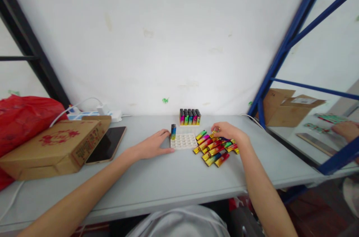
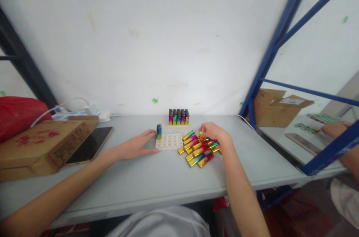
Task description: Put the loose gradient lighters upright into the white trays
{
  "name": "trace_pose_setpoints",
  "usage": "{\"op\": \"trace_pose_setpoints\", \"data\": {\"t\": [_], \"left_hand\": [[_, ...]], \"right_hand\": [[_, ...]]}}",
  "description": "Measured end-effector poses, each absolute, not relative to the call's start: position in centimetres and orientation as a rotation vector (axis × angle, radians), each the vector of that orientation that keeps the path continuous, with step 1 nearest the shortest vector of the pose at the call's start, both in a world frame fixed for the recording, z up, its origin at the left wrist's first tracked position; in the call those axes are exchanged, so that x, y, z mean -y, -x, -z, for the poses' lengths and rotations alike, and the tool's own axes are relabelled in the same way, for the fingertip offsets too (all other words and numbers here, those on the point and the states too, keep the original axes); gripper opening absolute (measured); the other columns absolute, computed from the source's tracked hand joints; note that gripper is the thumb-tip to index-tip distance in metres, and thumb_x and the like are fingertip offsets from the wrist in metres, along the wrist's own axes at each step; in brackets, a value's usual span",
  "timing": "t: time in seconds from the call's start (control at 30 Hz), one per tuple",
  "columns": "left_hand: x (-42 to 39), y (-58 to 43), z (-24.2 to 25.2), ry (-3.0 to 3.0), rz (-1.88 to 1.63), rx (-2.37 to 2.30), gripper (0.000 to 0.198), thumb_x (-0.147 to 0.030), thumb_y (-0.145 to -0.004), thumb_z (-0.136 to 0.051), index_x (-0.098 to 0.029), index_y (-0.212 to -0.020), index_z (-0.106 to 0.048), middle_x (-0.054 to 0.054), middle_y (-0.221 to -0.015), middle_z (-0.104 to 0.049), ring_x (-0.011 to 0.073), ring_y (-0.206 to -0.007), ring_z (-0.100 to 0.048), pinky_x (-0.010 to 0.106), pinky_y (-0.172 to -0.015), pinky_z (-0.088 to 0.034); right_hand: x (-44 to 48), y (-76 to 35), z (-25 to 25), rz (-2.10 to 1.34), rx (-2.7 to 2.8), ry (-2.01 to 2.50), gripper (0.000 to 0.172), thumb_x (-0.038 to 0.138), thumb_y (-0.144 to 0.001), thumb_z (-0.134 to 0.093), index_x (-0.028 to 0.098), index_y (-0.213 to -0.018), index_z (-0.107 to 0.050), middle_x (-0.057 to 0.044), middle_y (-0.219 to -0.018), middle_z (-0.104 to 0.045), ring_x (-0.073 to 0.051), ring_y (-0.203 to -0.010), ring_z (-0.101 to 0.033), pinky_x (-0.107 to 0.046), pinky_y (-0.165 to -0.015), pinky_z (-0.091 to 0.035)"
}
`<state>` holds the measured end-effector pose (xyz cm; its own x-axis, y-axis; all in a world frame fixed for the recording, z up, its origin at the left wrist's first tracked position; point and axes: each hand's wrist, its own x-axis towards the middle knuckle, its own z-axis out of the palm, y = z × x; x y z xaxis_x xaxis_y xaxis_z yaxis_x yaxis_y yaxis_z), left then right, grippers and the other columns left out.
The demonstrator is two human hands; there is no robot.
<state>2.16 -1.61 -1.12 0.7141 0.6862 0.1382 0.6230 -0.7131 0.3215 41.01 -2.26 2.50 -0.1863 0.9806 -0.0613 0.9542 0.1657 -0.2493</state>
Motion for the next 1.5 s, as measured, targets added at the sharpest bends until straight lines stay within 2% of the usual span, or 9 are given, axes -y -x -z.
{"op": "trace_pose_setpoints", "data": {"t": [0.3,0.5,0.63,0.73,1.0,1.13,1.3,1.37,1.5], "left_hand": [[1.5,-2.1,1.4,-2.681,-0.407,-1.025,0.075,-0.076,-0.092,-0.054,-0.021,-0.142,-0.050,0.014,-0.147,-0.054,0.0329,-0.136,-0.055,0.043,-0.118,-0.041],[1.5,-2.1,1.3,-2.680,-0.410,-1.025,0.074,-0.076,-0.092,-0.054,-0.020,-0.141,-0.051,0.014,-0.146,-0.055,0.0325,-0.135,-0.055,0.041,-0.117,-0.041],[1.5,-2.1,1.3,-2.686,-0.399,-1.025,0.075,-0.076,-0.092,-0.053,-0.018,-0.140,-0.051,0.015,-0.146,-0.055,0.0324,-0.135,-0.055,0.040,-0.118,-0.041],[1.6,-2.1,1.3,-2.701,-0.417,-1.017,0.074,-0.076,-0.093,-0.053,-0.020,-0.141,-0.051,0.014,-0.146,-0.055,0.0323,-0.135,-0.056,0.042,-0.117,-0.041],[1.5,-2.0,1.5,-2.711,-0.385,-1.015,0.074,-0.074,-0.094,-0.053,-0.018,-0.142,-0.049,0.016,-0.149,-0.052,0.0317,-0.138,-0.053,0.040,-0.120,-0.039],[1.4,-2.0,1.5,-2.716,-0.404,-1.016,0.073,-0.075,-0.093,-0.053,-0.020,-0.141,-0.049,0.015,-0.147,-0.054,0.0324,-0.137,-0.054,0.041,-0.119,-0.039],[1.4,-2.0,1.5,-2.703,-0.444,-0.982,0.073,-0.075,-0.093,-0.054,-0.021,-0.142,-0.050,0.014,-0.146,-0.055,0.0324,-0.135,-0.055,0.043,-0.118,-0.040],[1.4,-2.0,1.5,-2.697,-0.438,-0.985,0.073,-0.074,-0.093,-0.055,-0.021,-0.142,-0.049,0.014,-0.147,-0.054,0.0322,-0.136,-0.055,0.042,-0.118,-0.040],[1.5,-2.1,1.4,-2.682,-0.429,-0.983,0.071,-0.071,-0.094,-0.056,-0.019,-0.142,-0.050,0.015,-0.148,-0.054,0.0320,-0.136,-0.055,0.042,-0.119,-0.040]], "right_hand": [[1.3,-39.5,-1.8,-0.148,2.183,1.524,0.025,0.013,-0.088,-0.071,0.015,-0.112,-0.077,-0.013,-0.109,-0.078,-0.023,-0.095,-0.073,-0.036,-0.092,-0.055],[0.8,-38.8,-2.1,-0.039,1.880,1.427,0.023,0.037,-0.092,-0.070,0.017,-0.103,-0.075,-0.009,-0.096,-0.075,-0.020,-0.083,-0.067,-0.035,-0.084,-0.053],[0.7,-37.5,-2.1,-0.328,1.591,1.269,0.042,0.062,-0.085,-0.070,0.020,-0.087,-0.064,-0.002,-0.073,-0.069,-0.017,-0.065,-0.061,-0.032,-0.067,-0.050],[1.0,-36.0,-2.1,-0.650,1.394,1.093,0.050,0.067,-0.078,-0.077,0.022,-0.081,-0.056,0.002,-0.064,-0.064,-0.014,-0.057,-0.057,-0.030,-0.062,-0.050],[1.8,-33.0,-1.6,-1.211,1.083,0.830,0.055,0.038,-0.055,-0.100,0.023,-0.077,-0.052,-0.003,-0.086,-0.075,-0.022,-0.093,-0.075,-0.037,-0.091,-0.059],[1.9,-32.3,-1.1,-1.275,1.133,0.877,0.051,0.037,-0.062,-0.094,0.023,-0.099,-0.062,0.001,-0.087,-0.071,-0.015,-0.079,-0.069,-0.030,-0.076,-0.057],[1.9,-31.4,-0.5,-1.192,1.344,1.004,0.043,0.057,-0.078,-0.078,0.022,-0.092,-0.058,0.005,-0.081,-0.059,-0.007,-0.054,-0.043,-0.021,-0.046,-0.032],[2.0,-31.2,-0.3,-1.064,1.466,1.092,0.044,0.065,-0.085,-0.067,0.023,-0.091,-0.054,0.005,-0.077,-0.058,-0.007,-0.050,-0.038,-0.022,-0.045,-0.027],[2.3,-30.9,-0.2,-0.470,1.877,1.238,0.043,0.062,-0.093,-0.059,0.022,-0.077,-0.053,0.005,-0.064,-0.051,-0.012,-0.057,-0.042,-0.024,-0.055,-0.032]]}}
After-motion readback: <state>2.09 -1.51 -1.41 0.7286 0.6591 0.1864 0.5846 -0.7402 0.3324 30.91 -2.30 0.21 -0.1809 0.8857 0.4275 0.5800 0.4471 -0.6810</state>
